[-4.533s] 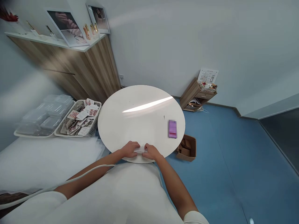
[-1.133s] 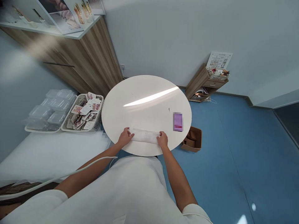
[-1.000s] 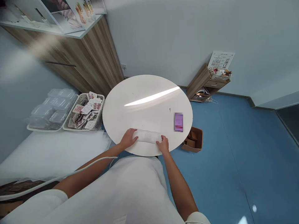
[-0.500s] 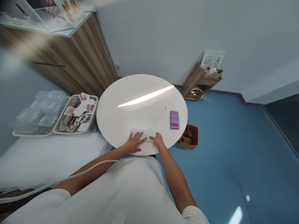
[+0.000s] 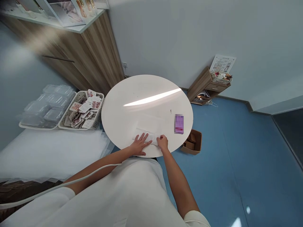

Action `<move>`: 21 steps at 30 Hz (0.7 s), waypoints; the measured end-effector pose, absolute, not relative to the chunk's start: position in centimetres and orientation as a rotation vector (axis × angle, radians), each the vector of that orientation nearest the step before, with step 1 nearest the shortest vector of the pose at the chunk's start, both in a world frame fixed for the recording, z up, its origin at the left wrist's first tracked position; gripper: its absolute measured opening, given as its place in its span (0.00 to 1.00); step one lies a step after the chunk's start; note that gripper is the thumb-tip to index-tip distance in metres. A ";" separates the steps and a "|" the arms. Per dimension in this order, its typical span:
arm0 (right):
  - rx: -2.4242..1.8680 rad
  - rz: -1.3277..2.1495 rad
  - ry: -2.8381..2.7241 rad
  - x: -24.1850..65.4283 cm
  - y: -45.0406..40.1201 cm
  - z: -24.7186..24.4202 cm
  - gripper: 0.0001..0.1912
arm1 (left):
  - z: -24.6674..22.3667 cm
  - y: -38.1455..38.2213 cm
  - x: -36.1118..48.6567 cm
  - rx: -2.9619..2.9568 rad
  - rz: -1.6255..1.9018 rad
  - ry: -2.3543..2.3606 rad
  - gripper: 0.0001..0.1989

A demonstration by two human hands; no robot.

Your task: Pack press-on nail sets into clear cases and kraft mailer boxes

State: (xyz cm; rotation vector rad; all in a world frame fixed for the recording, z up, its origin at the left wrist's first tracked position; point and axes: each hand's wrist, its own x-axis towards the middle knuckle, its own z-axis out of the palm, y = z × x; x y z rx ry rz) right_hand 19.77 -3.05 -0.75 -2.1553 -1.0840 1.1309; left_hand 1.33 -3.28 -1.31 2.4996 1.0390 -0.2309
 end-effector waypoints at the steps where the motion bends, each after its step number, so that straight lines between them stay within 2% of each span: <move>1: -2.130 1.149 -1.072 19.5 -3.0 -0.7 0.06 | -1.3 -3.2 1.6 2.489 -0.232 1.030 0.48; 9: -1.927 1.344 -1.094 17.2 -2.0 -0.2 0.07 | -0.6 -3.0 1.4 2.471 -0.079 1.063 0.39; 14: -1.920 1.383 -1.199 17.3 -1.7 -0.4 0.11 | 0.1 -3.3 1.0 2.585 0.006 1.015 0.41; 18: -1.944 1.305 -1.325 18.1 -1.8 -0.1 0.13 | -0.1 -3.4 0.9 2.611 -0.048 0.978 0.37; 21: -1.997 1.066 -1.570 18.6 -2.6 0.2 0.19 | -0.3 -3.2 0.6 2.609 -0.054 0.955 0.36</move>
